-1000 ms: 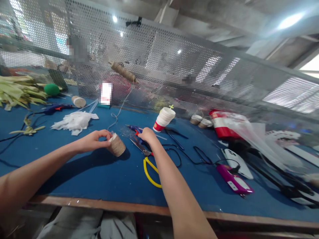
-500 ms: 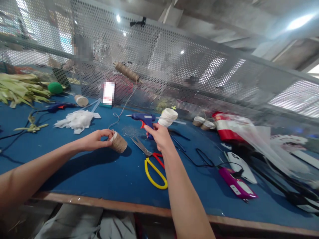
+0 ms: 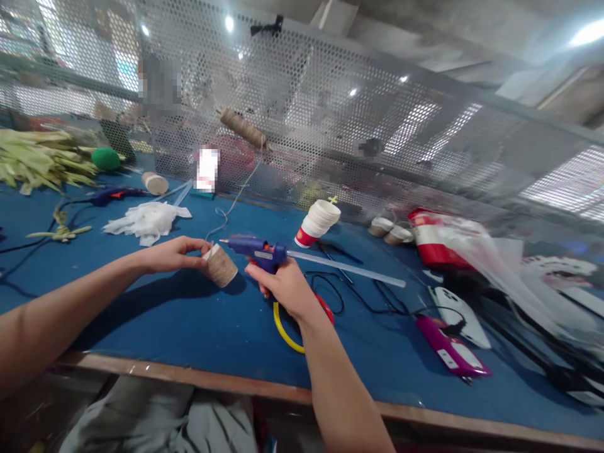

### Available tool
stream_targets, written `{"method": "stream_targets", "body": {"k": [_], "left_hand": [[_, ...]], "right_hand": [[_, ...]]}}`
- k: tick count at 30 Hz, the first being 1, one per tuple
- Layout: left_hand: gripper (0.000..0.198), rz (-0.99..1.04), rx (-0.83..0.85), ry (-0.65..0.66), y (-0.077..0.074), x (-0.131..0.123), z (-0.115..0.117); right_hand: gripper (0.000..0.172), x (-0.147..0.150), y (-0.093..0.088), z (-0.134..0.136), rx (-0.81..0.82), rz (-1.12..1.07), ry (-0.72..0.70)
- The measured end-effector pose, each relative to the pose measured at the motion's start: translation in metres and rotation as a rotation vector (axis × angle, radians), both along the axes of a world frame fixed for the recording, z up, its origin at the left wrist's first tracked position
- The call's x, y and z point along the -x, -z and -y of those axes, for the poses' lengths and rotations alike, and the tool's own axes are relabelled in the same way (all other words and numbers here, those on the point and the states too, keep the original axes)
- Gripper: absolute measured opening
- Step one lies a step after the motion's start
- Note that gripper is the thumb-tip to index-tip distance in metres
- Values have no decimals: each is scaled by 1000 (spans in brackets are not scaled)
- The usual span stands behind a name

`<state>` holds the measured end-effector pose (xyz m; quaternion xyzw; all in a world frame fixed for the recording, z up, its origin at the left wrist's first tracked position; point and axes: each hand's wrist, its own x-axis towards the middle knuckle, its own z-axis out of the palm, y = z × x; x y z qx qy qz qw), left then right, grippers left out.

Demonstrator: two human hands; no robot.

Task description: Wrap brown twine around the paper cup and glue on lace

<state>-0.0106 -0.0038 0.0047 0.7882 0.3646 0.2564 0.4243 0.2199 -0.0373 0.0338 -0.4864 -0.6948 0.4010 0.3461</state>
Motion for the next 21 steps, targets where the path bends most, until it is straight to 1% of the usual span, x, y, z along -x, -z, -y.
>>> {"method": "stream_targets", "body": {"k": [3, 7, 11, 21], "left_hand": [[13, 2, -12, -11, 2, 2, -3], [13, -34, -53, -34, 2, 3, -5], [13, -54, -82, -26, 1, 2, -4], [9, -46, -128, -22, -1, 1, -2]], "right_hand": [[21, 3, 2, 3, -52, 160, 20], [20, 6, 1, 7, -204, 329, 28], [16, 9, -1, 10, -276, 333, 47], [17, 11, -1, 13, -312, 454, 91]]}}
